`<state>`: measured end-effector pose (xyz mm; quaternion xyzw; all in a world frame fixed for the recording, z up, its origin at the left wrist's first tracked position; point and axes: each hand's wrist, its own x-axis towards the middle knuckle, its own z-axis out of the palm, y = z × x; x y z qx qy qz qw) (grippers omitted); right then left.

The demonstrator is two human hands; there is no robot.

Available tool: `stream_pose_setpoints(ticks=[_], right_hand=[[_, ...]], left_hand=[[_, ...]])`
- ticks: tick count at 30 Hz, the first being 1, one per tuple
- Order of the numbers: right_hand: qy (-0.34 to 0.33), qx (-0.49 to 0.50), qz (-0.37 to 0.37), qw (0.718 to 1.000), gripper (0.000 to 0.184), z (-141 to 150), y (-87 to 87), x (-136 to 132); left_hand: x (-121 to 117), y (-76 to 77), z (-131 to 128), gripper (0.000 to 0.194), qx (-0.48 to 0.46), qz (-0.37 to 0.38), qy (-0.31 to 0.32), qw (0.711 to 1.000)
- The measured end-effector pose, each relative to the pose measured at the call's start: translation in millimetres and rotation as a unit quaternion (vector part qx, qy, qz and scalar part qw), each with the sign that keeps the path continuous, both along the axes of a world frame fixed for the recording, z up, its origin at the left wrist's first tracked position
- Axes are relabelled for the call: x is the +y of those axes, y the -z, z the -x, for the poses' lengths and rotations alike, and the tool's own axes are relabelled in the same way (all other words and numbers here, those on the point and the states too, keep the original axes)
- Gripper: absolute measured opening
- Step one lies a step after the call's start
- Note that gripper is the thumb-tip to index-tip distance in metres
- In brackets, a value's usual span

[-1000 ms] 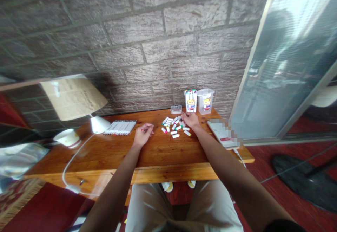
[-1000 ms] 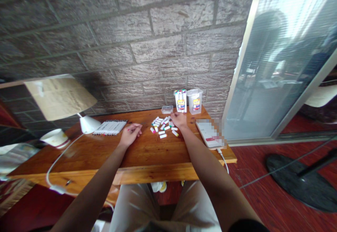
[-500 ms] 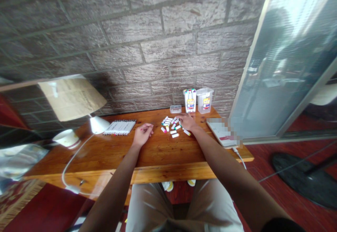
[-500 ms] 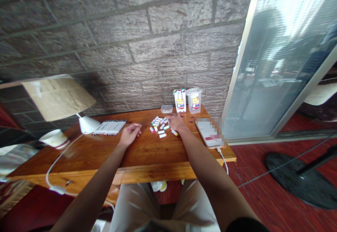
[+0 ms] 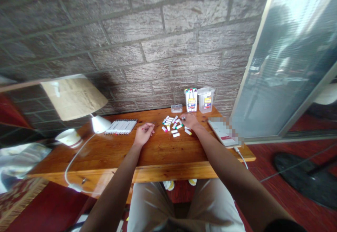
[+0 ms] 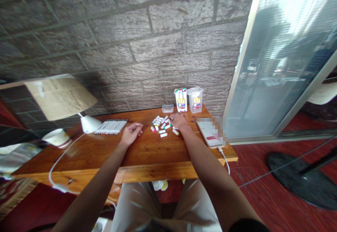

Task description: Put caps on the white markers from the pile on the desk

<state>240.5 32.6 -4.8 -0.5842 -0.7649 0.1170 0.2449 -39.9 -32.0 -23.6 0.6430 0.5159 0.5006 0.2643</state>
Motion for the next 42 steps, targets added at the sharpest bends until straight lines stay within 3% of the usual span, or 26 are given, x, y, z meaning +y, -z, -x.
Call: stream_pose_setpoints(ticks=[17,19,21,24,26,29,33,42], right_hand=[[-0.005,-0.007,0.002,1.000,0.025,3,-3.4,-4],[-0.005,-0.006,0.002,1.000,0.024,3,-3.8,-5],[-0.007,-0.005,0.003,1.000,0.024,3,-3.8,-5],[-0.010,0.000,0.003,1.000,0.023,3,-3.5,-5],[-0.012,0.003,0.003,1.000,0.023,4,-3.8,-6],[-0.012,0.003,0.003,1.000,0.023,4,-4.8,-8],[-0.009,0.001,0.003,1.000,0.023,4,-5.7,-9],[-0.009,0.004,0.008,1.000,0.022,4,-5.5,-8]], left_hand=[[6,6.9,5,0.037,0.034,-0.008,-0.007,0.999],[6,5.6,7,0.031,0.071,-0.030,-0.064,0.995],[5,3.2,9,0.026,0.125,-0.058,-0.167,0.976],[2,-0.5,9,0.033,0.221,-0.049,-0.324,0.919],[0,-1.9,6,0.045,0.273,0.001,-0.368,0.889],[-1,-3.0,2,0.058,0.324,0.083,-0.359,0.871],[0,-4.4,-1,0.062,0.350,0.135,-0.361,0.854],[-3,-7.1,0,0.054,0.335,0.133,-0.359,0.861]])
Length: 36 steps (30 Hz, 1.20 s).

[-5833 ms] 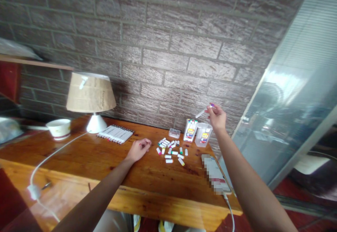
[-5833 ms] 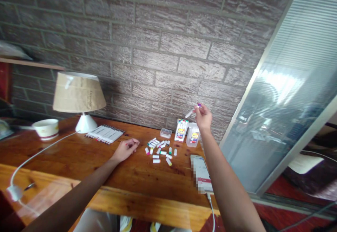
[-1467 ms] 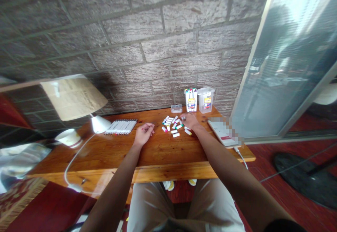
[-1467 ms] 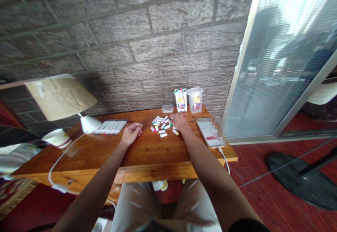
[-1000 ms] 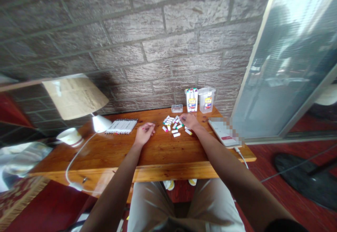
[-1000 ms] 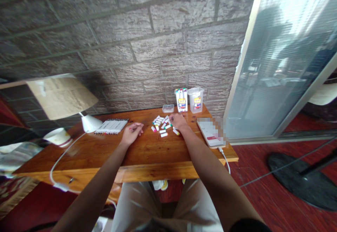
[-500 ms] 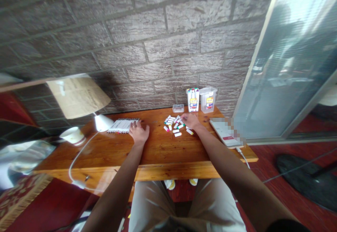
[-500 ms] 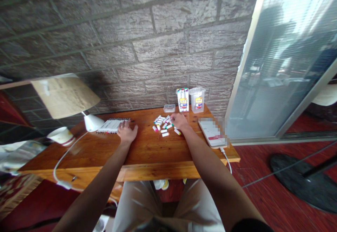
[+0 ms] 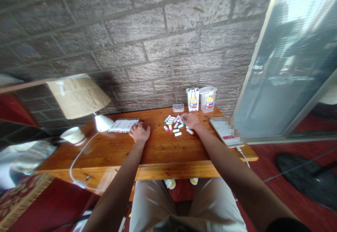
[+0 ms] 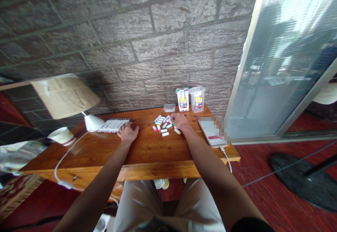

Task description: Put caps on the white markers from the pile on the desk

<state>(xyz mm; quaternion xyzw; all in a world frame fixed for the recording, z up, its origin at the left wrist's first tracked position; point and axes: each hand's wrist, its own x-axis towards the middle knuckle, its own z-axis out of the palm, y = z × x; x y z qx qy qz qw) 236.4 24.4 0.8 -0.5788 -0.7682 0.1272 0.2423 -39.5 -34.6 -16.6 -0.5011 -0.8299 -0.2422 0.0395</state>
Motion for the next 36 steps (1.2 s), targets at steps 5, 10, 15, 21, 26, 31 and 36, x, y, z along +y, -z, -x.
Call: stream_pose_setpoints(ticks=[5,10,15,21,26,31,36], right_hand=[[-0.002,0.002,-0.001,1.000,0.022,-0.4,0.3,-0.6],[0.000,0.002,-0.004,1.000,0.022,-0.4,0.3,-0.4],[-0.001,0.000,-0.005,1.000,0.022,-0.6,0.9,0.8],[0.001,-0.004,-0.007,1.000,0.023,-0.4,0.8,1.0],[0.000,-0.004,-0.006,1.000,0.022,-0.6,1.9,1.7],[-0.003,-0.002,-0.006,1.000,0.022,-0.5,2.4,1.8],[-0.003,-0.001,-0.005,1.000,0.023,-0.3,1.1,0.3]], left_hand=[[-2.3,-2.4,-0.8,0.049,-0.014,-0.023,0.008,1.000],[-1.0,1.4,-0.3,0.050,0.010,-0.051,0.031,0.998],[2.6,4.4,-1.0,0.061,0.030,-0.010,0.037,0.999],[3.3,2.6,-2.4,0.066,0.043,0.035,0.029,0.998],[2.2,1.9,-4.0,0.067,0.033,0.039,0.019,0.999],[1.0,1.1,-4.3,0.068,0.036,0.035,0.002,0.999],[0.6,2.2,-3.2,0.066,0.039,0.014,0.013,0.999]])
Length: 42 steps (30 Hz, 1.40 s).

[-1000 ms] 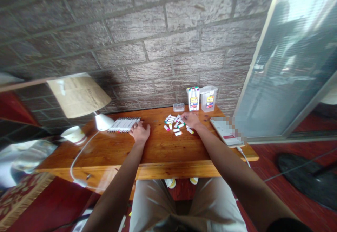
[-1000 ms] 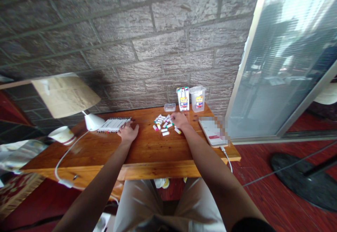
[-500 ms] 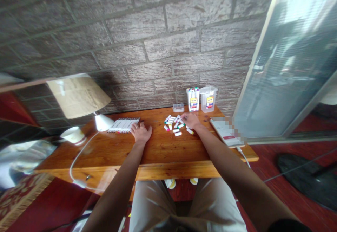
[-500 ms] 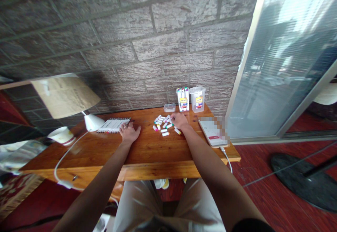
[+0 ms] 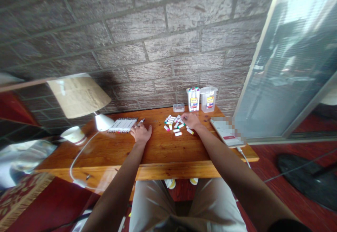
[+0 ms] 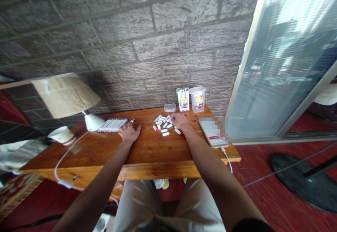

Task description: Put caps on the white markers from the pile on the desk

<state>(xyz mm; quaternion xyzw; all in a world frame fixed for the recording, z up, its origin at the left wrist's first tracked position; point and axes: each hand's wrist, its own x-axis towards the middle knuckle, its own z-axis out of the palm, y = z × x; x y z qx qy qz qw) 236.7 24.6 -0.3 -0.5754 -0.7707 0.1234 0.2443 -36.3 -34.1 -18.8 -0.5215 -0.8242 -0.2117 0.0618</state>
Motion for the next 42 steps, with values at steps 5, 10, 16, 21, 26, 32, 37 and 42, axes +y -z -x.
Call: stream_pose_setpoints(ticks=[5,10,16,21,26,32,37,42], right_hand=[[0.001,0.000,0.001,1.000,0.023,0,0.3,1],[0.000,0.003,0.001,1.000,0.022,0,1.1,1],[0.000,0.004,-0.002,1.000,0.021,0,0.6,0],[0.000,0.005,-0.001,1.000,0.020,0,-0.5,-1],[0.006,0.008,-0.002,1.000,0.020,1,-0.9,-2],[0.007,0.020,-0.012,1.000,0.023,2,1.0,0],[0.004,0.031,-0.019,0.999,0.023,2,2.7,1],[-0.002,0.034,-0.024,0.999,0.024,1,5.8,3]], left_hand=[[0,3.4,2,0.062,0.012,-0.028,0.019,0.999],[3,6.5,7,0.044,0.003,-0.062,0.064,0.996],[8,6.1,15,0.035,-0.055,-0.085,0.198,0.975],[7,3.7,14,0.032,-0.117,-0.114,0.212,0.963],[5,2.9,12,0.023,-0.149,-0.132,0.178,0.964],[6,5.6,15,0.021,-0.136,-0.118,0.216,0.960],[8,10.1,18,0.024,-0.138,-0.099,0.235,0.957],[9,13.8,20,0.025,-0.141,-0.071,0.269,0.950]])
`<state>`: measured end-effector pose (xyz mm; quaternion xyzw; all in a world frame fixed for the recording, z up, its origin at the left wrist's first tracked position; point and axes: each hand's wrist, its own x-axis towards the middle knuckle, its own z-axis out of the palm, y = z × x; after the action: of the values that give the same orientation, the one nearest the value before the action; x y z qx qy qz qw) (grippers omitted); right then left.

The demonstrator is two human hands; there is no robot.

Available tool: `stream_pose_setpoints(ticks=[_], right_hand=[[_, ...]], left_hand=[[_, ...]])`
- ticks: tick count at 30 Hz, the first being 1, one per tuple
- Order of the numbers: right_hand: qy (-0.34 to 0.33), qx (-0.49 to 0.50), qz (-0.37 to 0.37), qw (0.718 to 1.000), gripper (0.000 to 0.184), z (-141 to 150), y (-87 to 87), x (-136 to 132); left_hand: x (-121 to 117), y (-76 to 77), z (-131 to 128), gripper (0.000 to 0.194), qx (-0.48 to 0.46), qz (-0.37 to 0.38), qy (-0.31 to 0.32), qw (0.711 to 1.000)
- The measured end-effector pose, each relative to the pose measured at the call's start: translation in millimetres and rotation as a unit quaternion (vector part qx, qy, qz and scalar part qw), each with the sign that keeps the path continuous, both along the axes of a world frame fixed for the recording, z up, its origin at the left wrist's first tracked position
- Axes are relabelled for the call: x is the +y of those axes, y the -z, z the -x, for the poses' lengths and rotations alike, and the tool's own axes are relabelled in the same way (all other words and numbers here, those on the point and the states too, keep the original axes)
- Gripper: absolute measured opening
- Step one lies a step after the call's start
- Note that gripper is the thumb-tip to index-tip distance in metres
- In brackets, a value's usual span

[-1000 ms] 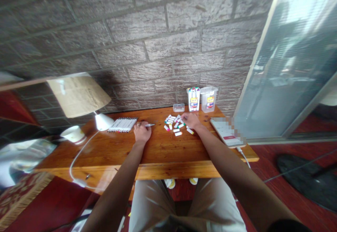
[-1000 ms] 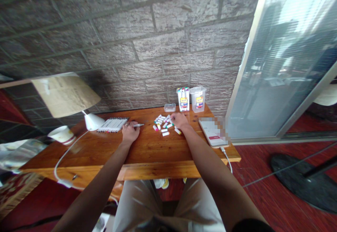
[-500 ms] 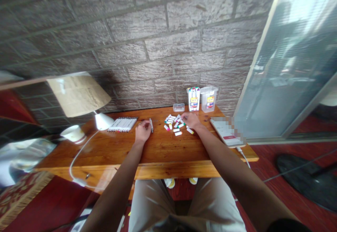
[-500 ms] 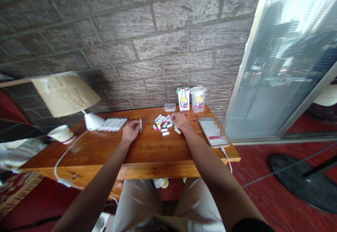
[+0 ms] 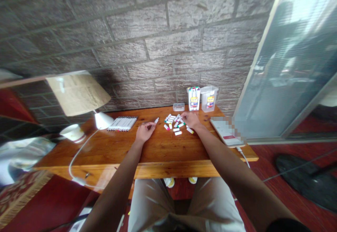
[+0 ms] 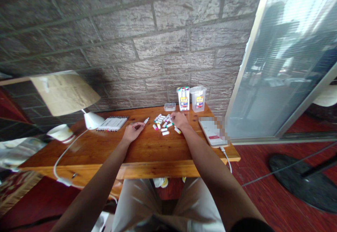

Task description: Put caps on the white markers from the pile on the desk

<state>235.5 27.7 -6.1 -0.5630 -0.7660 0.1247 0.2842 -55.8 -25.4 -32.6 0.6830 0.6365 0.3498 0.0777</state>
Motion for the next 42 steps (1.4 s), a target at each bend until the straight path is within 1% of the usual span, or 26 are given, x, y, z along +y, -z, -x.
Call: stream_pose_setpoints(ticks=[4,7,10,13,17,24,30,34,36,39,42], right_hand=[[0.000,0.001,-0.001,1.000,0.024,0,2.7,3],[-0.001,0.002,-0.003,1.000,0.023,-1,3.8,4],[-0.002,0.003,-0.005,1.000,0.023,0,4.0,4],[-0.003,0.004,-0.006,1.000,0.022,0,3.3,3],[-0.003,0.008,-0.008,1.000,0.022,-1,2.5,2],[0.008,0.016,-0.015,1.000,0.021,0,3.9,3],[0.015,0.026,-0.018,0.999,0.022,0,4.0,3],[0.015,0.026,-0.016,0.999,0.022,0,3.7,3],[0.015,0.026,-0.014,0.999,0.022,1,3.5,3],[0.014,0.028,-0.013,0.999,0.022,1,3.4,3],[0.016,0.029,-0.013,0.999,0.022,1,3.9,3]], left_hand=[[2,3.4,2,0.028,-0.036,0.002,0.027,0.999],[3,4.6,2,0.030,-0.049,0.013,0.034,0.998],[2,2.5,0,0.030,-0.047,0.021,0.035,0.998],[-2,-1.5,-2,0.028,-0.029,0.021,0.023,0.999],[-5,-5.1,-5,0.039,-0.010,0.018,0.001,1.000],[-4,-4.3,-5,0.027,-0.027,0.005,-0.017,0.999],[-5,-6.4,-5,0.035,-0.045,0.027,-0.030,0.998],[-6,-8.8,-6,0.047,-0.032,0.042,-0.033,0.998],[-7,-9.6,-7,0.049,-0.023,0.052,-0.035,0.998],[-8,-10.5,-8,0.044,-0.014,0.055,-0.043,0.997],[-10,-12.7,-10,0.030,-0.002,0.050,-0.056,0.997]])
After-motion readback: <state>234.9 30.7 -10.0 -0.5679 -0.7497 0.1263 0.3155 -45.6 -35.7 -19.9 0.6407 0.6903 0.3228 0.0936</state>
